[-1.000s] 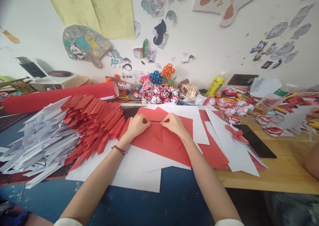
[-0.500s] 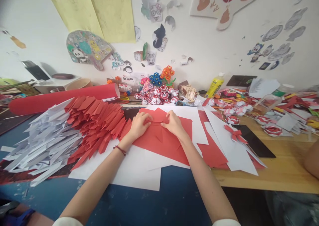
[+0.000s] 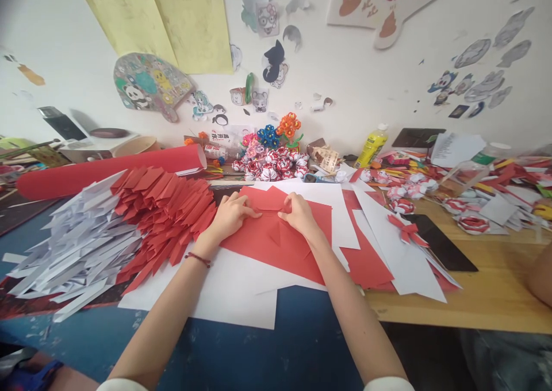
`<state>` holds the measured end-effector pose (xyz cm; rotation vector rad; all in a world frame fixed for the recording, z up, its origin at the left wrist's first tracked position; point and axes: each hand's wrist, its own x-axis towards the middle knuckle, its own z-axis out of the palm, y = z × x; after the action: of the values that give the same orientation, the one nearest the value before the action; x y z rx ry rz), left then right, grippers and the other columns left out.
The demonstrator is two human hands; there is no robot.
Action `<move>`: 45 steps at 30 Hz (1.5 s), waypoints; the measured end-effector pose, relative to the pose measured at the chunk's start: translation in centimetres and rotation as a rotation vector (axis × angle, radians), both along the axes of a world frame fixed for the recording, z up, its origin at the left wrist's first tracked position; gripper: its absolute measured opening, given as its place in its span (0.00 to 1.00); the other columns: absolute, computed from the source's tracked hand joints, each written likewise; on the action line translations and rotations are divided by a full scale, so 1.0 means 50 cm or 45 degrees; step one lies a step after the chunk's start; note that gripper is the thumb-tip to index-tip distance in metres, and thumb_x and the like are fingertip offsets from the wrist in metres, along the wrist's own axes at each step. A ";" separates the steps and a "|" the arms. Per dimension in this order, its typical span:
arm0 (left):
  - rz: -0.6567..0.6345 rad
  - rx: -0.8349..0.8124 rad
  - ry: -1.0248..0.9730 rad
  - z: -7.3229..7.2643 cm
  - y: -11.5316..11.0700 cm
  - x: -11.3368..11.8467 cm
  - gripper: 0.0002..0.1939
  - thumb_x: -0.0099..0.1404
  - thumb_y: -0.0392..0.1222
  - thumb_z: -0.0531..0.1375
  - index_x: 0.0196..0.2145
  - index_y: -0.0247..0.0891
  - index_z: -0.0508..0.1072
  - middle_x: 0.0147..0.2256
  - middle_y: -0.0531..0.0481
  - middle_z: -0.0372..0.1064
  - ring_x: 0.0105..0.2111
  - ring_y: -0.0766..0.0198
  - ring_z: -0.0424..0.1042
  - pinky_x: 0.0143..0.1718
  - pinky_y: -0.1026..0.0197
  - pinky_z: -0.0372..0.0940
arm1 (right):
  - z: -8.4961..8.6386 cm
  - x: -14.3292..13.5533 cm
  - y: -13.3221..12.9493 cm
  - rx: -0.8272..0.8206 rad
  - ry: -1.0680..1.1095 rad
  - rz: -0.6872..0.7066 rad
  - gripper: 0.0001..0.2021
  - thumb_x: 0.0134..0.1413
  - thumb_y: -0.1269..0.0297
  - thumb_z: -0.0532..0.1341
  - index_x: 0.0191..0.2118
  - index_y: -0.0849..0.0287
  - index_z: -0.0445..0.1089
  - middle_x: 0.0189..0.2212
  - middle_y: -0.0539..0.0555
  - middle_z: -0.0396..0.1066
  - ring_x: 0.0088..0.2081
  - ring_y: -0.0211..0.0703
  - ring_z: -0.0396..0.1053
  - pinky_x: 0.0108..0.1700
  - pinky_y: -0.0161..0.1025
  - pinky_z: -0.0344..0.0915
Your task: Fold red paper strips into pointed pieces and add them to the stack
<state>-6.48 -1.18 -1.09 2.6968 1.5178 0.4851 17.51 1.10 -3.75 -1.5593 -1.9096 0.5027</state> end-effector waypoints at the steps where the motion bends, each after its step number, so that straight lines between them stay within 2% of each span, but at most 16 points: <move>1: 0.021 -0.012 -0.002 0.001 0.000 -0.006 0.21 0.68 0.35 0.50 0.42 0.56 0.80 0.39 0.45 0.68 0.41 0.55 0.60 0.43 0.51 0.52 | 0.000 0.000 0.000 0.004 0.004 0.004 0.14 0.43 0.64 0.66 0.35 0.55 0.62 0.36 0.50 0.67 0.37 0.44 0.66 0.37 0.39 0.61; 5: 0.055 -0.044 -0.005 0.006 -0.002 -0.012 0.20 0.67 0.35 0.51 0.38 0.53 0.81 0.38 0.45 0.69 0.42 0.55 0.61 0.44 0.51 0.53 | 0.000 0.000 -0.002 0.014 0.006 0.013 0.12 0.44 0.64 0.66 0.35 0.56 0.64 0.36 0.51 0.67 0.37 0.44 0.66 0.38 0.39 0.61; 11: 0.107 0.057 -0.123 0.013 -0.005 0.018 0.18 0.64 0.31 0.52 0.33 0.47 0.80 0.39 0.47 0.70 0.42 0.57 0.63 0.43 0.54 0.55 | 0.003 -0.002 -0.007 0.025 -0.034 0.028 0.08 0.46 0.65 0.67 0.34 0.56 0.70 0.35 0.51 0.66 0.37 0.44 0.67 0.41 0.40 0.63; 15: 0.200 0.139 -0.259 0.007 -0.002 0.053 0.13 0.70 0.40 0.52 0.44 0.45 0.76 0.43 0.47 0.70 0.45 0.56 0.64 0.43 0.55 0.56 | 0.006 -0.004 -0.014 0.034 -0.044 0.020 0.12 0.48 0.65 0.67 0.40 0.57 0.69 0.38 0.53 0.68 0.39 0.45 0.68 0.42 0.41 0.63; 17: 0.227 0.120 -0.228 -0.002 0.002 0.068 0.13 0.71 0.47 0.52 0.43 0.42 0.74 0.43 0.46 0.71 0.46 0.55 0.64 0.44 0.54 0.56 | 0.007 -0.005 -0.019 0.056 -0.047 0.037 0.15 0.49 0.65 0.67 0.44 0.57 0.68 0.38 0.53 0.69 0.38 0.45 0.68 0.41 0.42 0.63; 19: 0.231 0.078 -0.179 -0.013 0.008 0.075 0.13 0.71 0.49 0.52 0.40 0.41 0.73 0.43 0.46 0.71 0.45 0.55 0.65 0.45 0.54 0.55 | 0.008 -0.004 -0.024 0.086 -0.057 0.065 0.16 0.50 0.65 0.66 0.46 0.56 0.68 0.38 0.53 0.69 0.37 0.45 0.68 0.41 0.42 0.64; 26: 0.160 0.039 -0.182 -0.029 0.023 0.070 0.09 0.67 0.48 0.58 0.37 0.40 0.71 0.41 0.48 0.71 0.45 0.55 0.65 0.43 0.55 0.54 | 0.014 -0.012 -0.032 0.145 -0.067 0.122 0.06 0.59 0.61 0.60 0.40 0.55 0.70 0.36 0.52 0.71 0.37 0.44 0.69 0.41 0.41 0.64; 31: 0.087 0.039 -0.208 -0.025 0.022 0.069 0.07 0.68 0.44 0.58 0.37 0.38 0.69 0.38 0.49 0.73 0.41 0.58 0.67 0.42 0.56 0.54 | 0.015 -0.022 -0.030 0.204 -0.142 0.192 0.02 0.57 0.65 0.63 0.36 0.56 0.69 0.38 0.52 0.70 0.38 0.44 0.69 0.40 0.39 0.63; 35: -0.036 0.102 -0.119 -0.017 0.018 0.060 0.05 0.68 0.40 0.57 0.37 0.38 0.71 0.37 0.48 0.73 0.40 0.58 0.68 0.41 0.57 0.54 | 0.022 -0.022 -0.032 0.316 -0.258 0.292 0.03 0.58 0.69 0.63 0.33 0.57 0.67 0.35 0.53 0.70 0.38 0.45 0.67 0.38 0.39 0.61; 39: -0.140 0.212 0.052 -0.010 0.013 0.049 0.07 0.69 0.36 0.54 0.38 0.37 0.72 0.37 0.46 0.72 0.39 0.58 0.68 0.39 0.57 0.54 | 0.034 -0.016 -0.040 0.480 -0.474 0.407 0.04 0.61 0.72 0.59 0.34 0.58 0.68 0.32 0.54 0.71 0.38 0.47 0.66 0.39 0.41 0.60; 45: -0.232 0.351 0.225 -0.003 0.008 0.039 0.09 0.68 0.32 0.53 0.34 0.36 0.73 0.34 0.47 0.71 0.36 0.59 0.68 0.36 0.57 0.55 | 0.043 -0.005 -0.056 0.615 -0.677 0.494 0.11 0.63 0.76 0.53 0.31 0.60 0.69 0.30 0.55 0.69 0.35 0.45 0.63 0.38 0.40 0.58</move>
<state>-4.55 -0.80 -1.23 3.1291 1.3060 0.4926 17.24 -1.71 -1.59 -1.0686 -2.5132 -0.2508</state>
